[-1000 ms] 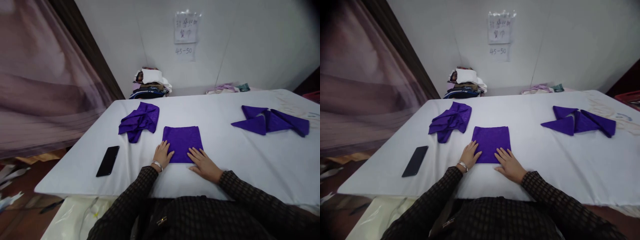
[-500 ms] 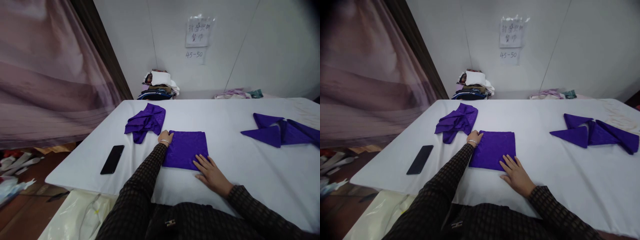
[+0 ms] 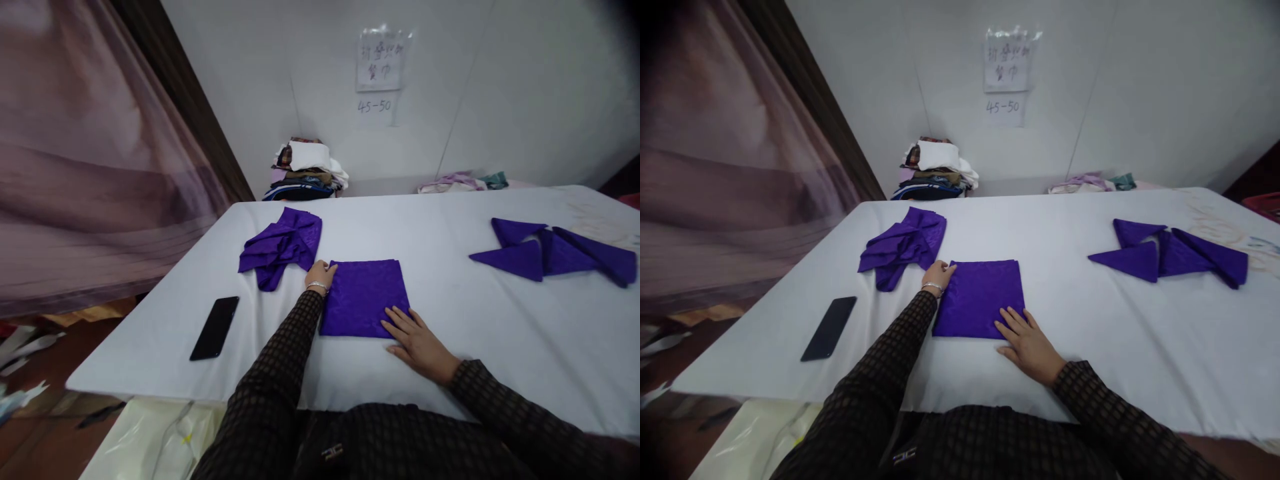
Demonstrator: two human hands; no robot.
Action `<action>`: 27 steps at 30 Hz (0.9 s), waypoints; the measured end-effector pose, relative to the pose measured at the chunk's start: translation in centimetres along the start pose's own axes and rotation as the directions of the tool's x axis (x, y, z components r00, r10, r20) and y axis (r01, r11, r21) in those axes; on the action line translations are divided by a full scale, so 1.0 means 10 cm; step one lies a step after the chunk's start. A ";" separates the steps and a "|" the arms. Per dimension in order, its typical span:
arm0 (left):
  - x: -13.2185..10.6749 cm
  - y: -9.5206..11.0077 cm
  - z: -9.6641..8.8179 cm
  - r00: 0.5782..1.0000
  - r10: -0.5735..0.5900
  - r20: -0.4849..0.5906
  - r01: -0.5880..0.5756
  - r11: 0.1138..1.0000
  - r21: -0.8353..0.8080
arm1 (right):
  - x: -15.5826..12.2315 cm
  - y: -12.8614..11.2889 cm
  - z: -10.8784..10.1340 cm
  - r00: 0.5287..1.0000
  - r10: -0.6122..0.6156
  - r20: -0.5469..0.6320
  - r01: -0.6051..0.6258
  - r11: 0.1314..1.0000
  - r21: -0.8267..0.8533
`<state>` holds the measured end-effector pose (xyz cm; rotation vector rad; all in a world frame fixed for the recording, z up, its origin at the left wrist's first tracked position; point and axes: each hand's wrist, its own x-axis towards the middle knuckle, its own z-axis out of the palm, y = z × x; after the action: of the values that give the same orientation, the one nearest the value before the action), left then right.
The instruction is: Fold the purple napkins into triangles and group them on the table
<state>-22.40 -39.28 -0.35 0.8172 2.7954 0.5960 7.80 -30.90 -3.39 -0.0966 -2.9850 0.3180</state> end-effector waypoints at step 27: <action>-0.66 -0.10 0.26 0.912 0.394 0.114 -0.409 0.862 0.299 | 1.14 0.68 -0.21 0.983 0.173 0.067 -0.178 0.981 0.079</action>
<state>-16.68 -42.80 -2.78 1.4830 2.7218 0.1647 -2.84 -22.99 -1.35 -0.3491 -3.0229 0.4746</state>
